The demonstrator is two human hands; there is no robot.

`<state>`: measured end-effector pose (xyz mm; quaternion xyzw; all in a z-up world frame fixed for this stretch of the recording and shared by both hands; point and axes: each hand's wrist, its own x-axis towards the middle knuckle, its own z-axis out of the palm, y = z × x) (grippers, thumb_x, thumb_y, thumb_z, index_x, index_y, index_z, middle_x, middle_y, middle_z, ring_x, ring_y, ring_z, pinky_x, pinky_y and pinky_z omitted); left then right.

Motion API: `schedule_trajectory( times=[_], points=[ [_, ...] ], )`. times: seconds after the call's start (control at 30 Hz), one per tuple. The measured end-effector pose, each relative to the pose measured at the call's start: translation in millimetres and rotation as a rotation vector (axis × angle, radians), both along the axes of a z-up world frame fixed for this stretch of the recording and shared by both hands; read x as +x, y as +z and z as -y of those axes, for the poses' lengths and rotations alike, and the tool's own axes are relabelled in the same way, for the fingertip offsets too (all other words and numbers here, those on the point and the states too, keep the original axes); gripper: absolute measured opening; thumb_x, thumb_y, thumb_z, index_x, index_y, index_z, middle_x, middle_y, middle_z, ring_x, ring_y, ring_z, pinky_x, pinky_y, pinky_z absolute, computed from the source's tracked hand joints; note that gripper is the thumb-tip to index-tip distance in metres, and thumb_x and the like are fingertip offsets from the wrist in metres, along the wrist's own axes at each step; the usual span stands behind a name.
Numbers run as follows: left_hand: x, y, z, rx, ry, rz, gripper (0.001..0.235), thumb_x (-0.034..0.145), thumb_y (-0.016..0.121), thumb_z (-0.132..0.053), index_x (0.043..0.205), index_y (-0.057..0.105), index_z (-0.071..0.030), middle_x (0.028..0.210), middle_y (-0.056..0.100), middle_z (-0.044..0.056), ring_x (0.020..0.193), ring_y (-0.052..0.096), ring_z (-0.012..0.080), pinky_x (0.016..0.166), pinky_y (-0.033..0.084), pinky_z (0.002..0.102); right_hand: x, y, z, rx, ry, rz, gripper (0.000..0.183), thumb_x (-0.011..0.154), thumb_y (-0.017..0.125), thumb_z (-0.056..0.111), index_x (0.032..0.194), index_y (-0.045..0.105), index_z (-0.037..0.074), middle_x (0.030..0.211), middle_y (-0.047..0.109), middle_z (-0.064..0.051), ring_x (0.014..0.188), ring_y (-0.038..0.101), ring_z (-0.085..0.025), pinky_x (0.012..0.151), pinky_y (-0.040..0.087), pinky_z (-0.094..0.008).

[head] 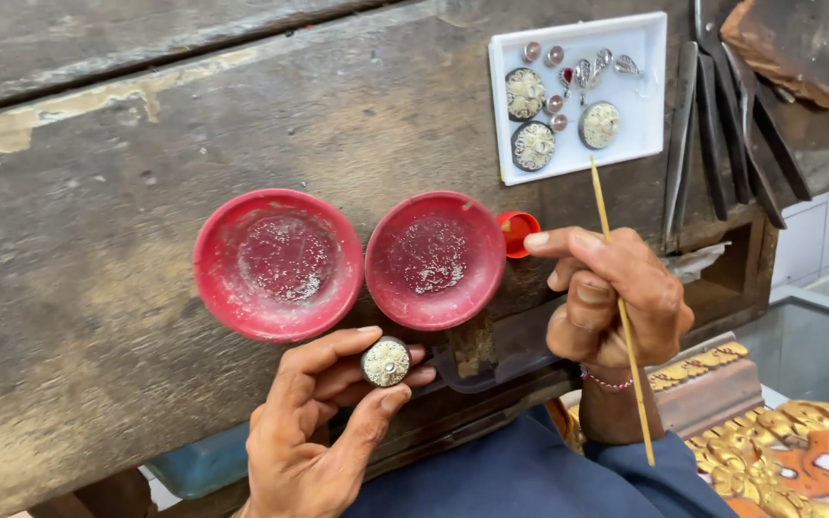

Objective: The person uses a wooden stick to apply a white granular substance from a red bowl onto a small round silver pendant. They repeatedly dip the stick and carefully place the granules onto the surface of the pendant, which is held in the other hand.

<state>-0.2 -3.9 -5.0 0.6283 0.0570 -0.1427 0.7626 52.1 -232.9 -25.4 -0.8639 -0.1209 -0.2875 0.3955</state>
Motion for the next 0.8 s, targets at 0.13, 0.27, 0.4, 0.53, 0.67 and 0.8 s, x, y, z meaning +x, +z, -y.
schedule_trajectory(
  times=[0.13, 0.27, 0.4, 0.53, 0.67, 0.8],
  points=[
    [0.6, 0.5, 0.5, -0.014, 0.001, -0.006, 0.041, 0.092, 0.068, 0.002, 0.129, 0.052, 0.004, 0.112, 0.08, 0.025, 0.097, 0.086, 0.0285, 0.094, 0.069, 0.032, -4.2, -1.4, 10.0, -0.001, 0.042, -0.059, 0.018, 0.114, 0.043, 0.01, 0.119, 0.051, -0.005, 0.091, 0.071, -0.029, 0.063, 0.062, -0.023, 0.059, 0.05, -0.028],
    [5.4, 5.2, 1.6, -0.01, 0.025, 0.027, 0.04, 0.092, 0.07, 0.001, 0.128, 0.053, 0.002, 0.11, 0.079, 0.022, 0.097, 0.085, 0.0281, 0.091, 0.07, 0.031, -5.3, -11.4, 16.1, 0.079, 0.083, 0.001, 0.022, 0.114, 0.041, 0.01, 0.126, 0.047, -0.007, 0.094, 0.069, -0.033, 0.067, 0.066, -0.026, 0.056, 0.053, -0.027],
    [7.0, 9.8, -1.9, -0.048, 0.004, 0.036, 0.039, 0.095, 0.069, -0.001, 0.13, 0.053, 0.002, 0.112, 0.077, 0.021, 0.099, 0.083, 0.0281, 0.095, 0.069, 0.034, -11.7, -11.0, 1.4, 0.15, -0.062, 0.019, 0.042, 0.121, 0.033, 0.029, 0.13, 0.046, -0.009, 0.091, 0.064, -0.041, 0.07, 0.069, -0.038, 0.054, 0.051, -0.031],
    [9.9, 10.5, -3.0, -0.045, 0.007, 0.058, 0.038, 0.096, 0.068, -0.001, 0.13, 0.052, 0.003, 0.112, 0.076, 0.02, 0.099, 0.083, 0.0286, 0.095, 0.07, 0.034, -15.6, -20.2, 12.0, 0.203, -0.054, -0.024, 0.056, 0.119, 0.034, 0.046, 0.133, 0.049, -0.007, 0.095, 0.063, -0.04, 0.073, 0.068, -0.039, 0.053, 0.052, -0.032],
    [8.3, 9.5, -3.9, -0.057, -0.009, 0.043, 0.039, 0.096, 0.068, 0.0, 0.131, 0.051, 0.003, 0.113, 0.075, 0.021, 0.1, 0.083, 0.029, 0.096, 0.07, 0.036, -10.8, -21.5, 13.8, 0.151, -0.038, 0.039, 0.051, 0.119, 0.035, 0.044, 0.129, 0.054, -0.003, 0.091, 0.062, -0.034, 0.05, 0.049, -0.022, 0.048, 0.047, -0.029],
    [7.6, 7.1, -3.7, -0.054, -0.018, 0.043, 0.041, 0.095, 0.068, 0.001, 0.132, 0.05, 0.004, 0.114, 0.075, 0.021, 0.098, 0.084, 0.03, 0.096, 0.069, 0.034, -10.7, -21.2, 17.8, 0.115, -0.032, 0.041, 0.021, 0.113, 0.049, 0.013, 0.127, 0.052, -0.001, 0.093, 0.06, -0.034, 0.053, 0.052, -0.022, 0.052, 0.051, -0.031]
  ],
)
